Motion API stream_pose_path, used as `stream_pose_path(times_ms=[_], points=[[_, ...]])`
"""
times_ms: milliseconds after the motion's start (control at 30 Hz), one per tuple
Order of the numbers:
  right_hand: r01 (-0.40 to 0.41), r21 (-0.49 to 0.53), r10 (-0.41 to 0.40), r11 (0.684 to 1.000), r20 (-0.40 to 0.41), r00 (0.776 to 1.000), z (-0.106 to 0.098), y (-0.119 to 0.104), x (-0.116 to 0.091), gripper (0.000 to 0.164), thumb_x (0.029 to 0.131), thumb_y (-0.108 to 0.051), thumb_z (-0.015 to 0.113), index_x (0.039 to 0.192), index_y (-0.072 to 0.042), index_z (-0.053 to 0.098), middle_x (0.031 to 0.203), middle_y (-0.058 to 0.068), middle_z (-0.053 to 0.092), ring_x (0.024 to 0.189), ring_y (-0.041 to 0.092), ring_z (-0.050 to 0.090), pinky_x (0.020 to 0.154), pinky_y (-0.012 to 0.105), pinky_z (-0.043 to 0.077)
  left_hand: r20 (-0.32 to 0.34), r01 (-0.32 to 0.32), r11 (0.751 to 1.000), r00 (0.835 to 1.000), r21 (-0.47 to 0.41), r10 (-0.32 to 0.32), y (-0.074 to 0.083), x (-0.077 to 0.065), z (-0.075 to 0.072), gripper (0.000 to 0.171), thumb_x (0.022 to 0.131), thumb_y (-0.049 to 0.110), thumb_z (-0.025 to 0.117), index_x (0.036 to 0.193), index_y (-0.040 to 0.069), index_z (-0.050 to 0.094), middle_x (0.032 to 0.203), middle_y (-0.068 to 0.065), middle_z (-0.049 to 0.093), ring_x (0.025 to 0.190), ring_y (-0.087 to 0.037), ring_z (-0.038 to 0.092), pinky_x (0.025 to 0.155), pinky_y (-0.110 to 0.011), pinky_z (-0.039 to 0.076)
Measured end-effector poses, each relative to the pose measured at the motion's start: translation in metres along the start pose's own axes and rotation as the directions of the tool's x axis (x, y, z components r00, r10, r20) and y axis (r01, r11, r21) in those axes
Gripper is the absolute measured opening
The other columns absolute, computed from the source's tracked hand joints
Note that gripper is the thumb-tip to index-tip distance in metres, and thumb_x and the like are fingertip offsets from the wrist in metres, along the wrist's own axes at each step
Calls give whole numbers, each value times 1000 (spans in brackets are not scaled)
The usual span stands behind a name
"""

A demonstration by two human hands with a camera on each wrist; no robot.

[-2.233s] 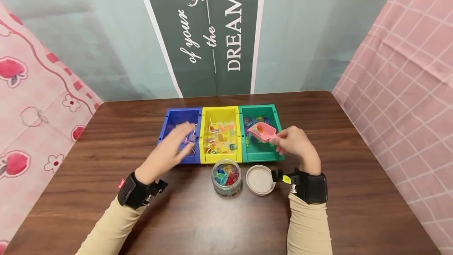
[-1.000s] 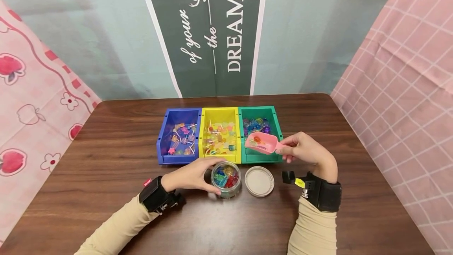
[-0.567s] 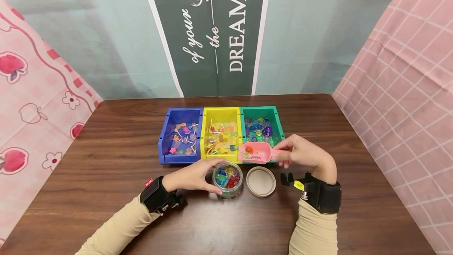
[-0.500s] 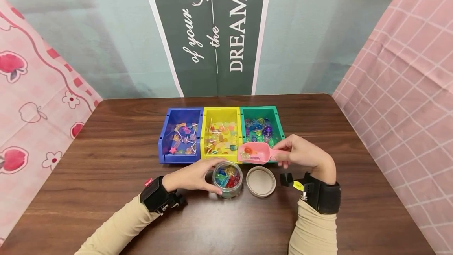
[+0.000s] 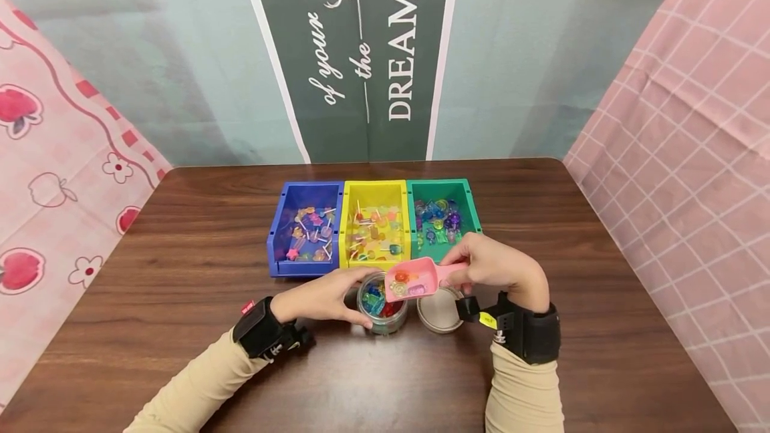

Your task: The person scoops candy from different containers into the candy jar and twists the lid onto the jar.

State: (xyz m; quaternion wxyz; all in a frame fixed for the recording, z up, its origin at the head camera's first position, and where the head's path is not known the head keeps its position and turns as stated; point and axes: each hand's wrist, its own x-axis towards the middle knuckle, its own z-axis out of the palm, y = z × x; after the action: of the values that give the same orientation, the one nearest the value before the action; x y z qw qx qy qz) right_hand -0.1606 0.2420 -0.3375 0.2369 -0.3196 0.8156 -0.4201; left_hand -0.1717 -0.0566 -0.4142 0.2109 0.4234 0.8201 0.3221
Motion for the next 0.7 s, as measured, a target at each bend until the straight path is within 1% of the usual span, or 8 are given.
stream_pose_path(times_ms=[100,167,300,367,467,533,633,700], points=[[-4,-26,4,1000,7,1000,2,-3,3,12,82,-12,69,83,0,73,56,21,59,45,25,52,43,32,53,3,0,1000,1000,-9,0,0,-1,0,83,77,38,73,143,4,35,143,-11,44,124,-15,43,106,-37,41],[-20,-43,20,999,3,1000,3,-5,4,12,81,-13,70,82,-1,73,55,19,58,45,23,52,44,31,52,5,0,1000,1000,-20,0,0,-1,0,83,77,39,73,143,4,35,143,-11,44,124,-14,43,107,-37,40],[-74,-63,73,995,-18,997,4,-7,6,13,79,-13,72,83,0,72,54,17,57,45,21,51,45,28,50,3,-2,1000,1000,-28,2,-1,-1,0,83,77,39,73,142,4,35,141,-10,46,123,-14,45,106,-37,41],[-108,-63,105,992,-37,994,5,-8,7,14,78,-12,73,84,1,72,55,16,58,44,16,51,46,26,50,1,-2,1000,1000,-31,2,-1,-1,0,83,76,38,74,142,5,36,140,-10,47,121,-14,46,105,-36,43],[-142,-71,137,987,-67,988,6,-10,9,17,76,-14,75,86,0,73,58,16,61,45,11,51,47,25,50,-3,-8,1000,1000,-27,8,-2,0,0,83,76,37,74,142,4,36,140,-10,47,120,-15,47,103,-36,44],[-157,-84,150,984,-91,985,6,-12,10,21,75,-17,76,88,-1,73,61,13,63,45,14,52,47,26,50,-3,-9,1000,1000,-29,9,-2,1,1,82,76,36,74,142,4,36,140,-10,47,119,-15,48,103,-36,45],[-161,-124,145,979,-127,981,9,-16,13,25,73,-21,77,88,-2,73,63,7,64,45,21,54,46,25,51,1,-8,1000,1000,-30,8,-2,1,1,82,76,36,74,142,5,36,140,-10,47,119,-14,48,102,-35,45],[-164,-134,144,977,-151,978,10,-19,14,26,72,-21,78,88,-2,73,63,4,63,46,25,55,46,25,51,2,-5,999,1000,-34,5,-2,1,1,82,76,35,74,142,5,35,140,-10,47,119,-14,48,102,-35,45]])
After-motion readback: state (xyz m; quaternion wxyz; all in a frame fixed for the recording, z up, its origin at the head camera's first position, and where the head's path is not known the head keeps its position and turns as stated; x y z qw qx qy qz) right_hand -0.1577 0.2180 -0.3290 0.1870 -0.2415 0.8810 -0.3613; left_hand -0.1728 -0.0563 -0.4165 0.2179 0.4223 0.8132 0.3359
